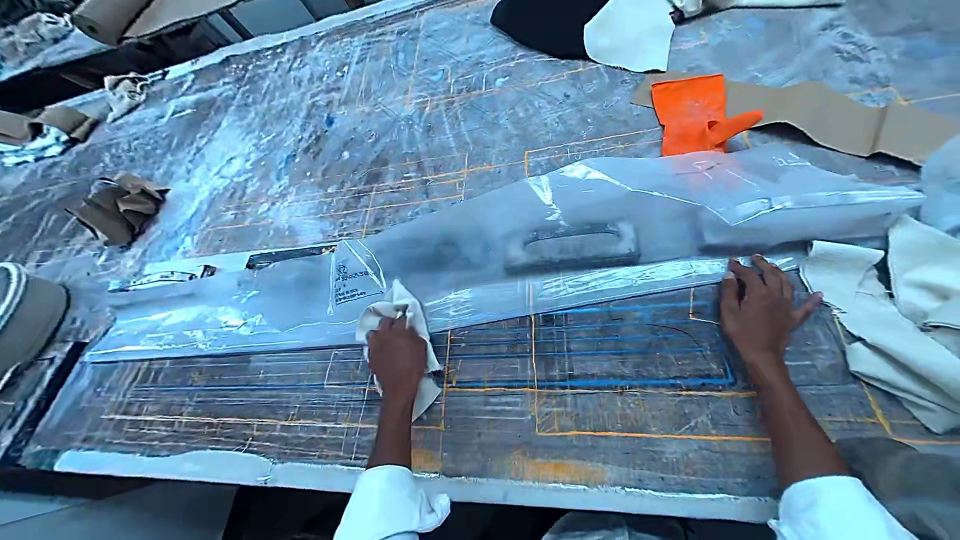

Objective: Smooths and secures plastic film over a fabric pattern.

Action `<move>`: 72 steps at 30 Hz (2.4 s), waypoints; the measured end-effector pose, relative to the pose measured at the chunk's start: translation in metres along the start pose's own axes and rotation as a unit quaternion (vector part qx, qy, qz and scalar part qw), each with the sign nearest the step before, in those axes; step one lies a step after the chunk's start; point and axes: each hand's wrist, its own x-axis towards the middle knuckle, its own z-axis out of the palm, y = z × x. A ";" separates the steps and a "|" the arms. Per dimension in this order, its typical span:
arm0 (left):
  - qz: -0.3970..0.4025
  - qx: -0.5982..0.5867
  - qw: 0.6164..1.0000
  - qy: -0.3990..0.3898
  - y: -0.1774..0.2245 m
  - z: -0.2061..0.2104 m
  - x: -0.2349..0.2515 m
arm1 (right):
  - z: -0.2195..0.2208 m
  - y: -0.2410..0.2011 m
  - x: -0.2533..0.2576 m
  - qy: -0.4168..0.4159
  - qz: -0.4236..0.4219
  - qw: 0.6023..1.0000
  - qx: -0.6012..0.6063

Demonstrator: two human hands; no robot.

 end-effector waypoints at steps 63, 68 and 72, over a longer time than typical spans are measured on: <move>0.194 -0.138 0.971 -0.005 0.068 0.018 0.015 | 0.117 -0.335 0.098 -0.188 -0.338 0.922 -0.024; 0.293 -0.154 0.943 -0.008 0.062 0.037 0.004 | 0.116 -0.333 0.101 -0.192 -0.330 0.924 -0.023; 0.145 -0.074 0.986 0.020 -0.020 0.015 0.023 | 0.118 -0.334 0.102 -0.182 -0.336 0.924 -0.014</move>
